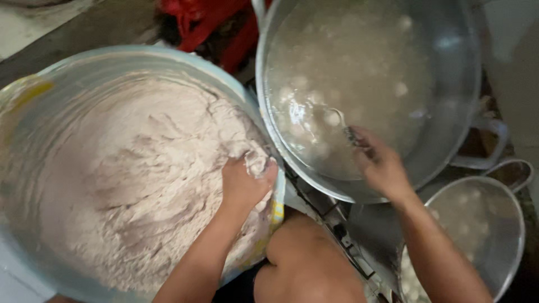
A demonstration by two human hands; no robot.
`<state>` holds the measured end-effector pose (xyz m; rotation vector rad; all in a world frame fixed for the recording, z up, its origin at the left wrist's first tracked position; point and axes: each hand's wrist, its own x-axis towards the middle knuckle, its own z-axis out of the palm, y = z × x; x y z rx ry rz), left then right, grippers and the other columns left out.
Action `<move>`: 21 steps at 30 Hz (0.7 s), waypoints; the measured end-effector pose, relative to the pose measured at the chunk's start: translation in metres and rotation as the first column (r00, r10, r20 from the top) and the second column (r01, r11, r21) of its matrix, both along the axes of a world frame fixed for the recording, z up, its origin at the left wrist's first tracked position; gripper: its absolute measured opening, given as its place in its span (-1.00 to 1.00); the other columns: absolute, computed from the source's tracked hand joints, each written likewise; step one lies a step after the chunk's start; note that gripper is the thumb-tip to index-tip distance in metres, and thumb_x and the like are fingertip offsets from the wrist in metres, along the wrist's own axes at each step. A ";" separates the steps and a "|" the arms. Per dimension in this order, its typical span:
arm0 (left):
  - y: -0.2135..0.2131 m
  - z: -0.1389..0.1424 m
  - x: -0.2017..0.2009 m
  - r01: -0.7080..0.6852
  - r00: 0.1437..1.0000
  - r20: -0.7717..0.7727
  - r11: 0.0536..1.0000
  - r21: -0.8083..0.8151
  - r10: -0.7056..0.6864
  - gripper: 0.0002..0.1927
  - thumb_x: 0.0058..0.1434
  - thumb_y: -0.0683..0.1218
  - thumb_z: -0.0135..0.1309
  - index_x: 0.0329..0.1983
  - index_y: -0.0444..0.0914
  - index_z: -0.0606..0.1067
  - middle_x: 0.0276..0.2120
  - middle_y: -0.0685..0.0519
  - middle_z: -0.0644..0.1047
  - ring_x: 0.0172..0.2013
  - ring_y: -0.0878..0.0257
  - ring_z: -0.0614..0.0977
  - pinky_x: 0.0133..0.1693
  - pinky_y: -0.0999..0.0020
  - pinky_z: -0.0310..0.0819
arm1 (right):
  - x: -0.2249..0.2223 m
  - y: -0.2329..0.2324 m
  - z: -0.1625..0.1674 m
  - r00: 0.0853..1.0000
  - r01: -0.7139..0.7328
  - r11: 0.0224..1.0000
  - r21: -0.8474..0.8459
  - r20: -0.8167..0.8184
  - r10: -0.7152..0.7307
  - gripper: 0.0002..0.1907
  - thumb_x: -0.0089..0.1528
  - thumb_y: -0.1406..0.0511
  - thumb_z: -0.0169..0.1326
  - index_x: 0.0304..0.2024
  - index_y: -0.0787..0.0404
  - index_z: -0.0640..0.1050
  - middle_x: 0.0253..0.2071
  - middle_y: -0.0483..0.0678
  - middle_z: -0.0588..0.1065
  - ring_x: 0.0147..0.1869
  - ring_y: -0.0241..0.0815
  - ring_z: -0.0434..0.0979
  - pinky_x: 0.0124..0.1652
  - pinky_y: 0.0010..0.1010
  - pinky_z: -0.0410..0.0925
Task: The person scoops portions of dough from a large basin using a hand scoop, forms each portion into a ball, and drops it into a pot of boiling water, repeating the cycle continuously. A tray of already formed balls and pots of cooking balls are visible nearby.
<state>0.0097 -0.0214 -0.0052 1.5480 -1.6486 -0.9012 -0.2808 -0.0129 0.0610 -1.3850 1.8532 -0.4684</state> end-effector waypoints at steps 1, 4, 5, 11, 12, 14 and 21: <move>0.000 -0.002 0.001 0.025 0.998 -0.053 1.000 -0.002 -0.025 -0.84 0.15 -0.01 0.16 -0.40 -0.19 0.59 -0.40 -0.07 0.66 -0.31 -0.09 0.68 -0.14 0.05 0.56 | -0.002 -0.002 0.000 1.000 0.010 1.000 -0.016 0.008 -0.009 -0.48 0.31 0.36 0.00 0.35 0.17 0.39 -0.08 -0.14 0.51 -0.21 -0.41 0.45 -0.24 -0.53 0.37; 0.001 -0.007 0.001 -0.012 0.998 -0.058 0.997 -0.075 0.008 -0.86 0.14 -0.08 0.21 -0.41 -0.24 0.53 -0.45 -0.11 0.61 -0.38 -0.13 0.64 -0.24 0.04 0.54 | 0.005 -0.001 0.007 0.995 0.098 0.993 0.060 0.024 -0.100 -0.49 0.35 0.34 0.02 0.39 0.14 0.41 -0.18 -0.10 0.45 -0.26 -0.39 0.39 -0.29 -0.49 0.32; 0.003 -0.007 0.001 -0.039 0.994 -0.101 0.999 -0.037 0.035 -0.86 0.13 -0.09 0.22 -0.41 -0.24 0.52 -0.47 -0.10 0.61 -0.41 -0.12 0.64 -0.28 0.07 0.55 | 0.011 0.002 0.013 0.989 0.144 0.984 0.104 0.021 -0.147 -0.49 0.37 0.33 0.03 0.40 0.12 0.42 -0.23 -0.08 0.43 -0.30 -0.38 0.36 -0.31 -0.47 0.30; 0.008 -0.006 -0.005 -0.037 0.968 -0.246 0.998 0.046 0.047 -0.76 0.05 -0.10 0.29 -0.35 -0.28 0.48 -0.55 -0.10 0.58 -0.53 -0.04 0.65 -0.44 0.15 0.55 | 0.075 0.030 0.032 0.954 -0.067 0.917 0.394 0.295 -0.057 -0.53 0.29 0.32 0.00 0.27 0.18 0.40 -0.27 -0.13 0.58 -0.47 -0.37 0.40 -0.46 -0.48 0.33; 0.008 -0.005 -0.005 -0.005 0.972 -0.234 1.000 0.000 0.005 -0.72 -0.01 -0.10 0.30 -0.33 -0.31 0.48 -0.55 -0.13 0.57 -0.51 -0.08 0.64 -0.43 0.12 0.54 | 0.083 0.033 0.034 0.945 -0.138 0.954 0.266 0.324 0.046 -0.56 0.32 0.33 0.00 0.27 0.22 0.39 -0.22 -0.12 0.59 -0.35 -0.40 0.44 -0.37 -0.51 0.35; 0.007 -0.003 -0.004 0.019 0.975 -0.222 1.000 0.024 -0.014 -0.71 -0.07 -0.11 0.29 -0.32 -0.33 0.50 -0.53 -0.16 0.57 -0.47 -0.12 0.64 -0.40 0.10 0.54 | 0.095 0.036 0.037 0.905 -0.273 0.962 0.001 0.339 0.257 -0.60 0.39 0.34 -0.01 0.27 0.31 0.38 -0.14 -0.10 0.61 -0.12 -0.45 0.53 -0.18 -0.56 0.41; -0.001 0.013 -0.007 -0.008 0.998 0.068 0.964 0.265 -0.010 -0.75 0.01 0.01 0.27 -0.39 -0.25 0.59 -0.46 -0.23 0.61 -0.37 -0.19 0.66 -0.29 0.01 0.54 | 0.098 0.023 0.034 0.824 -0.182 0.849 0.495 0.548 -0.143 -0.66 0.35 0.32 -0.06 0.17 0.27 0.40 -0.32 -0.05 0.50 -0.57 -0.37 0.33 -0.58 -0.54 0.23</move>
